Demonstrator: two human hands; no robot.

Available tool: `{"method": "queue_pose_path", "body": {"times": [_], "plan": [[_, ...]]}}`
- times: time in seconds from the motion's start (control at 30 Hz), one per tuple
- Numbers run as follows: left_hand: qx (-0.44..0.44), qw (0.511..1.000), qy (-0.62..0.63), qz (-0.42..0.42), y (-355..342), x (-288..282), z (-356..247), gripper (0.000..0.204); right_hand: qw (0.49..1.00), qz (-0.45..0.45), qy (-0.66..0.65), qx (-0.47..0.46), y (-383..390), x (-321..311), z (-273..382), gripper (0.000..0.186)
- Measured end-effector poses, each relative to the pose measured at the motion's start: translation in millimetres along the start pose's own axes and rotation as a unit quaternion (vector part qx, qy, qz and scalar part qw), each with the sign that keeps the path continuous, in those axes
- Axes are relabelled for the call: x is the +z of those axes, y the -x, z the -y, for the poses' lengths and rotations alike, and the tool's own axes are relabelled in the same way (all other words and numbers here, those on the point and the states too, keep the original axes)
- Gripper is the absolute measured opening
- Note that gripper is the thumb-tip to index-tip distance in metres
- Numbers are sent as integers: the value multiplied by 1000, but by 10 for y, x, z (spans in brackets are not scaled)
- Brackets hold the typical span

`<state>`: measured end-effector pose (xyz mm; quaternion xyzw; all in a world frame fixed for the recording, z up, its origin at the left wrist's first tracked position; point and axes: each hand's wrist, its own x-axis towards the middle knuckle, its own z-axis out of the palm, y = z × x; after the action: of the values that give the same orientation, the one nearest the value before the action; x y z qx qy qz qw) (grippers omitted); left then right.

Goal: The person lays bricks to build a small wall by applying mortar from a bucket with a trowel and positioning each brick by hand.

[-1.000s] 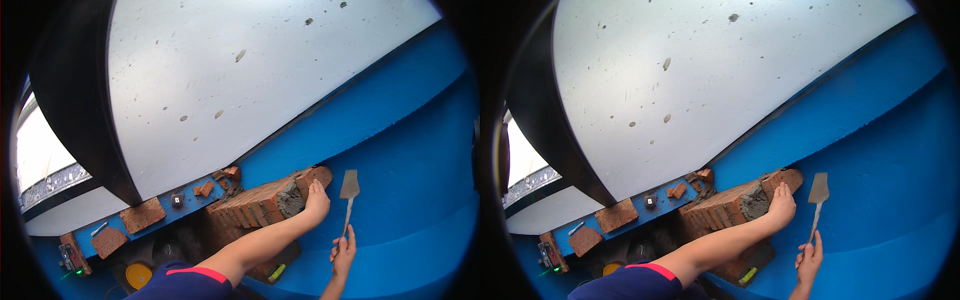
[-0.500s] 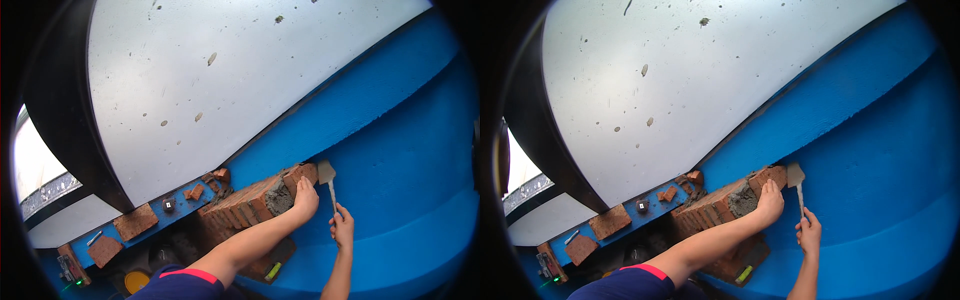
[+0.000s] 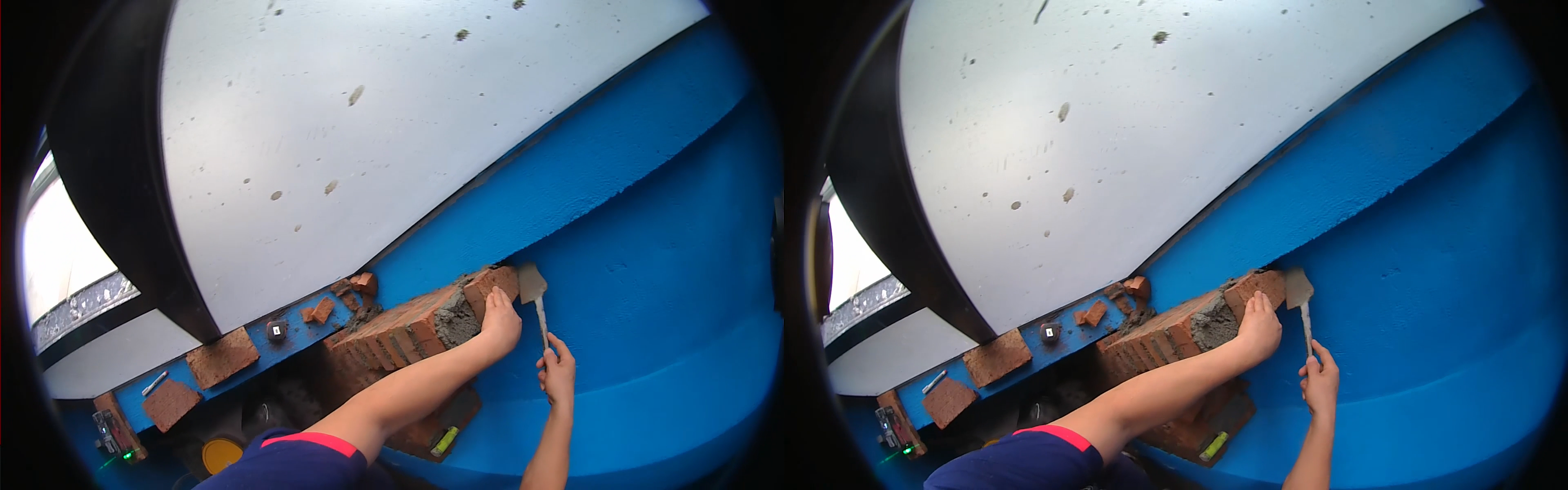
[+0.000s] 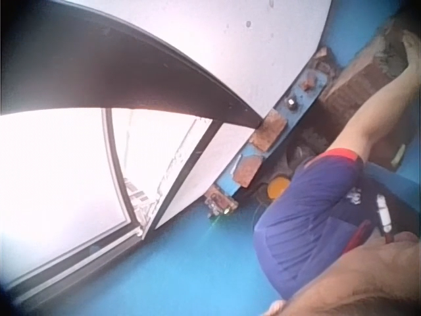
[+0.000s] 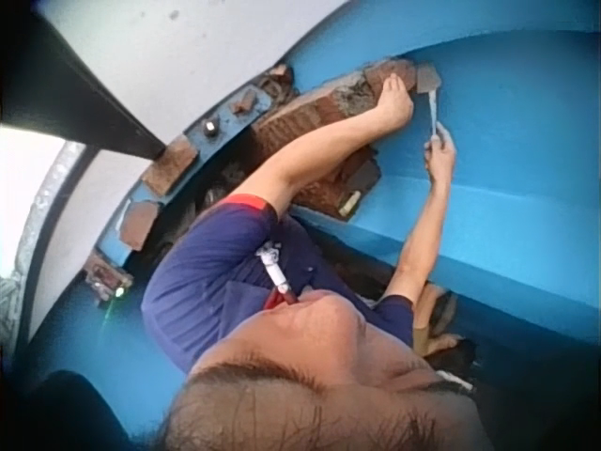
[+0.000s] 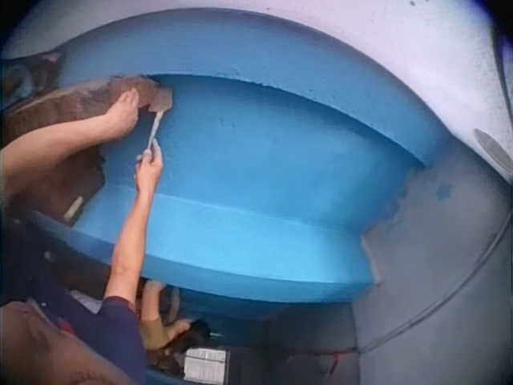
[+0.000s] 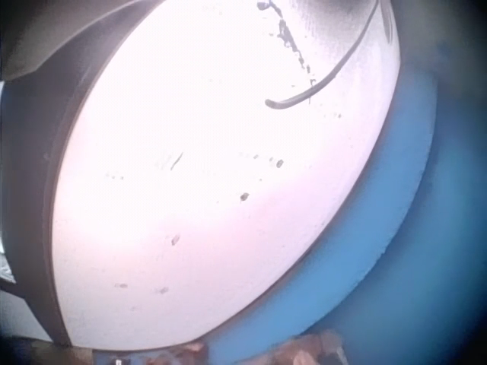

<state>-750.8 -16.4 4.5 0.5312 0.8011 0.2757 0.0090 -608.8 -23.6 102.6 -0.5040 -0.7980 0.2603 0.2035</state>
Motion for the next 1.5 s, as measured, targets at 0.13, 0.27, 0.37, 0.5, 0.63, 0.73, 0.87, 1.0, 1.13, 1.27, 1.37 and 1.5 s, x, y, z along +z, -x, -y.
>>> {"method": "queue_pose_path", "body": {"times": [0.13,0.27,0.37,0.5,0.63,0.73,0.87,1.0,1.13,1.27,1.37,1.5], "plan": [[82,958,200,-189,325,-288,102,29,992,8,-121,-22,131,62,-362,35],[285,781,514,-212,1726,-549,423,27,971,-128,-202,-25,1018,229,-615,28],[213,820,520,-104,2697,-454,1111,12,930,114,-348,-36,1334,971,-1091,33],[-279,899,302,-155,4175,111,2095,16,929,219,-299,20,2204,1688,-1751,38],[-664,654,335,-138,6033,795,2766,17,957,259,-112,-65,2585,1814,-2075,32],[-727,227,569,-311,6708,1080,3169,21,943,326,-27,-58,2652,1776,-2171,25],[-592,238,562,-526,6963,1261,3703,24,926,375,-2,-42,2733,1724,-2201,25],[-606,241,538,-535,6811,1151,3866,25,934,355,-8,-48,2775,1693,-2176,22],[-574,272,555,-538,7077,1083,3848,23,926,363,-74,-71,2760,1838,-2709,25],[-687,273,531,-414,6879,1094,3478,13,938,339,-50,54,2901,1846,-2355,35],[-742,389,501,-218,6349,1113,3150,12,876,336,171,-300,2864,1824,-3708,26],[-608,596,517,-82,5721,1700,2831,20,887,304,222,-269,3014,1778,-3362,21]]}}
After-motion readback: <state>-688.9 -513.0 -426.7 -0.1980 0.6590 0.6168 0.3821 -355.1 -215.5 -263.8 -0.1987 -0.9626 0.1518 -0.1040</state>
